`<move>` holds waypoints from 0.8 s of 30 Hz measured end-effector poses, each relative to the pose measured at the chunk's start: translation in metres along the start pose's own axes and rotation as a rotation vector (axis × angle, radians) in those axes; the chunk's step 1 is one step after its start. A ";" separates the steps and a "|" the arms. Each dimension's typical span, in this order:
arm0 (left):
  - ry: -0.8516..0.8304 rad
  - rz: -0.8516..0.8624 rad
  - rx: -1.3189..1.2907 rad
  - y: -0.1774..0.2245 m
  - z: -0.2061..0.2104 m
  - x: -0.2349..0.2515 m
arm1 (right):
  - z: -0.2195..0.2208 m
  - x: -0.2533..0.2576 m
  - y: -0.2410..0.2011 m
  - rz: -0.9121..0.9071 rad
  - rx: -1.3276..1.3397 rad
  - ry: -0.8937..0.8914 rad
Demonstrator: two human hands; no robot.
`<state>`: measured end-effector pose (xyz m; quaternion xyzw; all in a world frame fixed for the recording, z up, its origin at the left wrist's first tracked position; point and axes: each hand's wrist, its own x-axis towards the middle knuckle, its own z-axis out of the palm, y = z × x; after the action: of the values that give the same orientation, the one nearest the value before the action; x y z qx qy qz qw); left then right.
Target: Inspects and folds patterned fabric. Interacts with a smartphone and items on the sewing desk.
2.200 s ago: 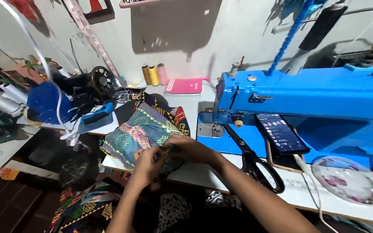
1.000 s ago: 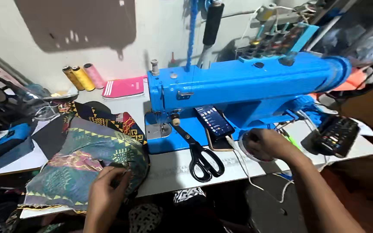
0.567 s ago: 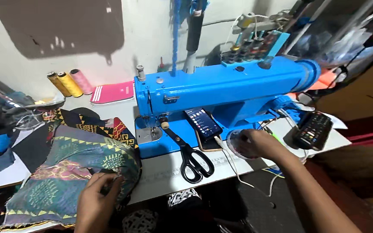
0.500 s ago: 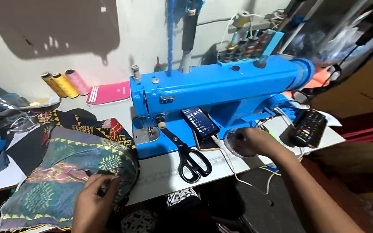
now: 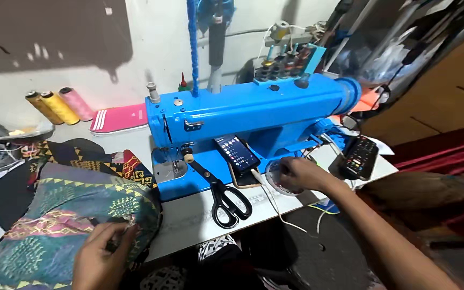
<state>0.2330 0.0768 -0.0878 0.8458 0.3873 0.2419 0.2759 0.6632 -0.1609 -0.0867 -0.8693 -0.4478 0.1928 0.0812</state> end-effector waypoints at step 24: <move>0.017 -0.183 -0.315 0.007 0.005 0.008 | 0.146 -0.016 -0.286 -0.468 1.285 0.152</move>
<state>0.2445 0.0782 -0.0860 0.7512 0.4224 0.2807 0.4226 0.3812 -0.0107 -0.1264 -0.5402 -0.4138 0.3360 0.6512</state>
